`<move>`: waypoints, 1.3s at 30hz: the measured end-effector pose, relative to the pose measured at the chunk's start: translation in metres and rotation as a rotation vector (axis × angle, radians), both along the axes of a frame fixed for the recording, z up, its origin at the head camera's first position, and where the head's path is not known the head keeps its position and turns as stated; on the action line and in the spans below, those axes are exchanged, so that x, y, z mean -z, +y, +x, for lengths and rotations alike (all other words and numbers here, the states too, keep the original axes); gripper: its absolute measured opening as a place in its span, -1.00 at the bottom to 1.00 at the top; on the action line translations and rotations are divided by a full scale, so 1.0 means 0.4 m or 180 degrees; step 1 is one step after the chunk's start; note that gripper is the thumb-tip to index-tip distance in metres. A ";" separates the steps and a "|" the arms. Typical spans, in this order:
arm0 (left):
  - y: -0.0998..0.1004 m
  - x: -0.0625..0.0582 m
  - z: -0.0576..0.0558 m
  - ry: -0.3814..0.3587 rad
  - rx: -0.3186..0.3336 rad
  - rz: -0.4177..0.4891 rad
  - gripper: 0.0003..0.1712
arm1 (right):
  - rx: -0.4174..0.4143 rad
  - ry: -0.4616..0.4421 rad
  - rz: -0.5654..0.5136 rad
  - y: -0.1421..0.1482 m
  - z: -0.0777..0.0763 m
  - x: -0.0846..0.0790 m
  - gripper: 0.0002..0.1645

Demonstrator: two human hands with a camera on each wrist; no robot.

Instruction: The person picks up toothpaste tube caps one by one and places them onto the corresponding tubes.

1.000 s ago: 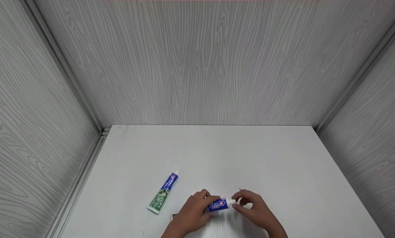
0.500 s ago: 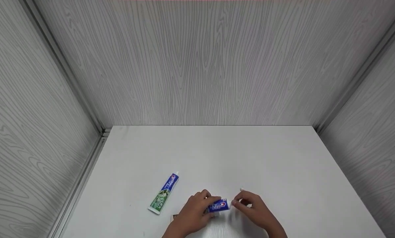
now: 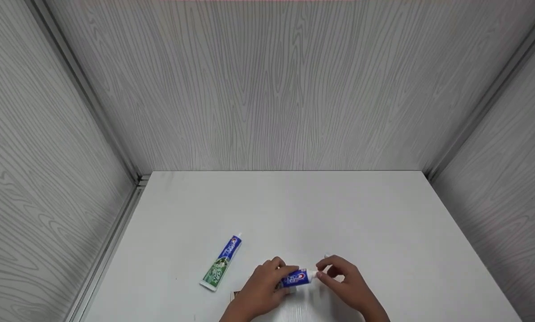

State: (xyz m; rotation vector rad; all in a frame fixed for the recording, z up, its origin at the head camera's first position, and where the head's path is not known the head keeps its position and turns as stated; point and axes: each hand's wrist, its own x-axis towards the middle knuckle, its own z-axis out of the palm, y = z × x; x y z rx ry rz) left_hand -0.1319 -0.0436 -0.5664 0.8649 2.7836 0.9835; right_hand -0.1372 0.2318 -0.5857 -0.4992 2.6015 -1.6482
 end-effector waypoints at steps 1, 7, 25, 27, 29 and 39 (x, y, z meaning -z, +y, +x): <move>0.000 0.000 -0.001 -0.0013 -0.0002 -0.0010 -0.40 | -0.0016 0.0048 -0.0007 0.001 0.001 -0.001 -0.83; 0.003 0.001 -0.001 -0.0069 0.0002 -0.0015 -0.41 | -0.0172 0.0196 -0.0017 0.000 0.003 -0.001 -0.74; 0.008 -0.003 0.003 -0.0145 -0.0053 -0.0007 -0.41 | -0.0099 -0.0153 0.0013 -0.004 0.004 -0.007 -0.80; 0.009 -0.001 0.005 -0.0088 -0.0047 0.0013 -0.41 | -0.0077 -0.0185 0.0030 -0.004 0.004 -0.007 -0.84; 0.010 0.002 0.006 0.0002 -0.0027 0.0029 -0.41 | -0.0075 -0.0208 0.0039 -0.004 0.003 -0.007 -0.87; 0.014 0.001 0.009 0.0018 -0.0021 0.0046 -0.41 | -0.0042 -0.0339 0.0144 -0.004 -0.001 -0.013 -0.76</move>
